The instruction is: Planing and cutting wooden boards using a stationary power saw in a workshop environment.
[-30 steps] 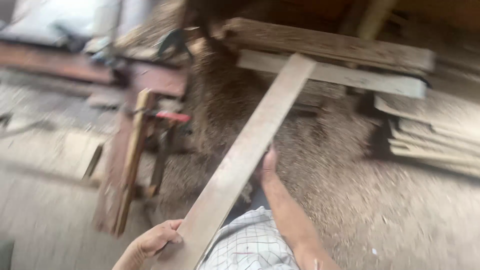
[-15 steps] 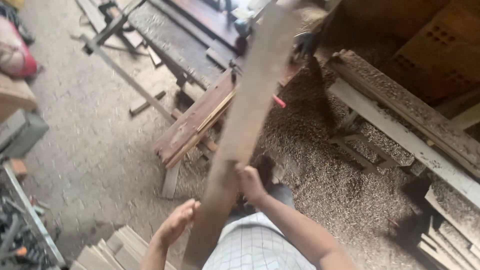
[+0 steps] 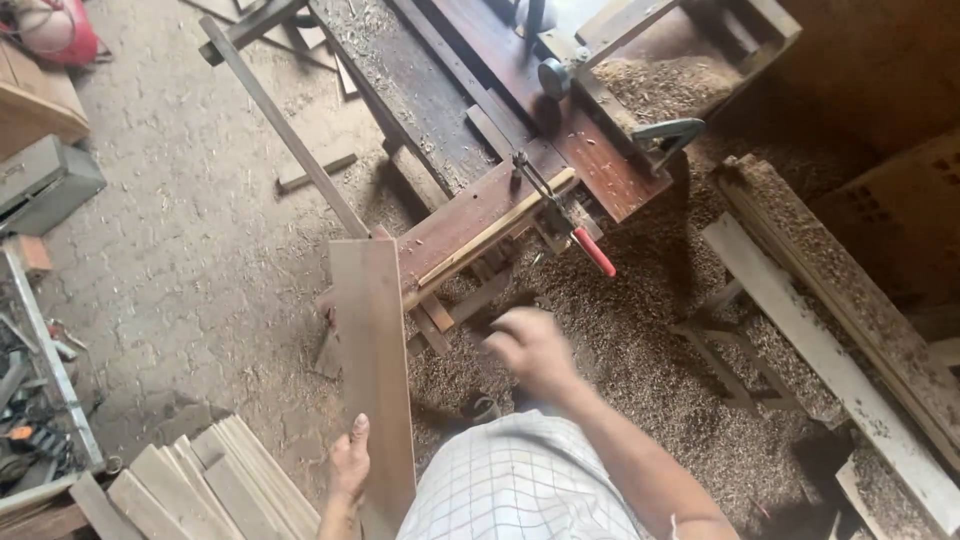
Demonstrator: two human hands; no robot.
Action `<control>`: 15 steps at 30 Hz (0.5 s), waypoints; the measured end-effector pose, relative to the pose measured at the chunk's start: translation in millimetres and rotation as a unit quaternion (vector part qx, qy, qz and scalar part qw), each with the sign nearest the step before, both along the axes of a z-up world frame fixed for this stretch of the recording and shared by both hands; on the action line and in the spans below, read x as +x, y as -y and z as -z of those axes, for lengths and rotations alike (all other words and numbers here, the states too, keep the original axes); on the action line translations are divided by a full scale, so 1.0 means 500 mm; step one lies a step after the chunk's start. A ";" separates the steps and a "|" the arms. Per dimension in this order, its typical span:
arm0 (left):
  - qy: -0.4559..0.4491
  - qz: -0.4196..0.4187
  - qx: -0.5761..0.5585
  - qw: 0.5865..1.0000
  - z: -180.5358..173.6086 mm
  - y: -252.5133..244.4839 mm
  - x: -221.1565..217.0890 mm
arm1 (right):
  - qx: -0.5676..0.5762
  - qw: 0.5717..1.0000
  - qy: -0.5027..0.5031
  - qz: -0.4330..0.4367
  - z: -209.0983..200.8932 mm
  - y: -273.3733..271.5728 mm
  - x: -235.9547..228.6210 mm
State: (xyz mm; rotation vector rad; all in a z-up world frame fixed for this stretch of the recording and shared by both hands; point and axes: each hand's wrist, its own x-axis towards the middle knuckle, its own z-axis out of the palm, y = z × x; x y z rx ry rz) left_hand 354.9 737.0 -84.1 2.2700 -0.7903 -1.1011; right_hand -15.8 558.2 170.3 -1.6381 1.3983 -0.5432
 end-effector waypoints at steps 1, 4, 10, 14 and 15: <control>0.002 -0.004 0.005 1.000 -0.017 0.017 -0.023 | 0.005 1.000 0.002 -0.004 0.024 0.031 -0.044; 0.033 -0.019 0.051 0.998 -0.059 0.109 -0.079 | -0.403 0.878 -0.203 0.157 0.093 0.140 -0.175; 0.128 0.101 0.097 0.982 -0.097 0.323 -0.099 | 0.030 0.967 -0.246 0.060 0.157 0.245 -0.311; 0.162 0.141 0.087 0.973 -0.222 0.443 -0.107 | 0.103 0.993 0.021 0.058 0.111 0.242 -0.360; 0.143 0.141 0.083 0.976 -0.262 0.479 -0.116 | 0.139 0.978 0.138 0.076 0.106 0.239 -0.374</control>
